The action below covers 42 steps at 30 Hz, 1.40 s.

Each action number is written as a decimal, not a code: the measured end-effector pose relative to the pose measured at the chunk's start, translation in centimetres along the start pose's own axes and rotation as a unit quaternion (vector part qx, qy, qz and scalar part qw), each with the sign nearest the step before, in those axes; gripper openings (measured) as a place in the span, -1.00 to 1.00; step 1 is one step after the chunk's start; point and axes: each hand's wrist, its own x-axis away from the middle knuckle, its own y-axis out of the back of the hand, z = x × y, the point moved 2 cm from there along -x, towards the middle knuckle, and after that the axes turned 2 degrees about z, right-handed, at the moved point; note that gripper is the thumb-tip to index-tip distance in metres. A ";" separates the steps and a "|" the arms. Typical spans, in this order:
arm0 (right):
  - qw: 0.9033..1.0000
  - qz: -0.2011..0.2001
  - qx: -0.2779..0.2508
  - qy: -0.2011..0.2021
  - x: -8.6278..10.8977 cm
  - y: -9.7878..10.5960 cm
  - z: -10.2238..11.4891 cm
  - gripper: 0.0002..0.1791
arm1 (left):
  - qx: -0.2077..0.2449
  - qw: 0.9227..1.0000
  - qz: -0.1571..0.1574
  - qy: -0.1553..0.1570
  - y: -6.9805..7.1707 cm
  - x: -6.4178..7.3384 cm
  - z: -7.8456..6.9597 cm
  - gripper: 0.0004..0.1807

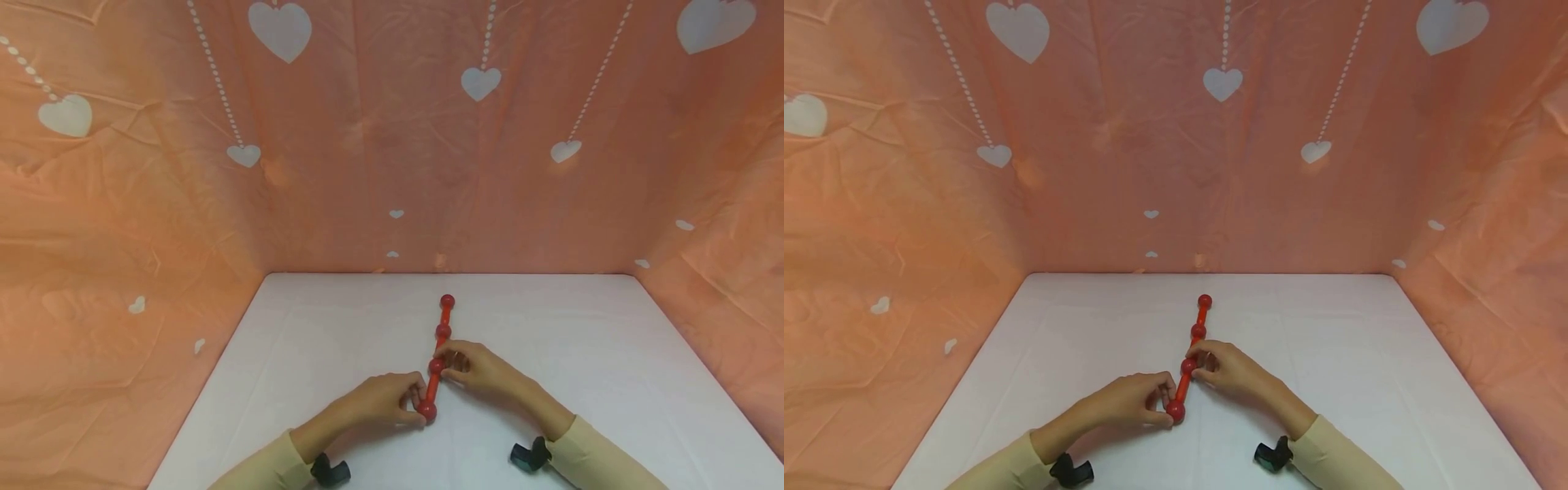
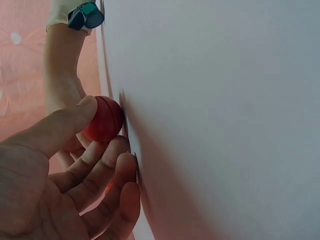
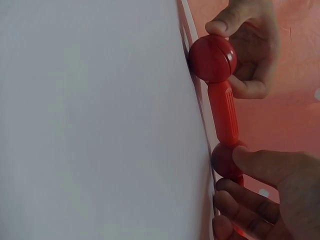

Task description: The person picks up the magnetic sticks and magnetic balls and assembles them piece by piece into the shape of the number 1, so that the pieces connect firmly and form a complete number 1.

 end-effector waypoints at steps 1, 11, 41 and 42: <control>1.000 0.001 0.000 0.001 0.0 0.1 -0.1 -0.66 | 0.000 1.000 -0.001 0.000 0.0 -0.1 -0.2 -0.64; 1.000 0.001 0.001 0.008 0.0 0.6 -0.6 -0.69 | -0.023 0.999 -0.026 0.003 -0.8 -1.0 -1.3 -0.61; 1.000 -0.011 -0.006 -0.021 0.3 0.9 -0.3 -0.67 | -0.003 0.999 -0.041 0.012 -1.1 -1.7 -2.2 -0.65; 1.000 -0.012 -0.003 -0.021 0.4 1.0 -0.2 -0.67 | -0.003 0.999 -0.042 0.016 -1.0 -1.7 -2.1 -0.66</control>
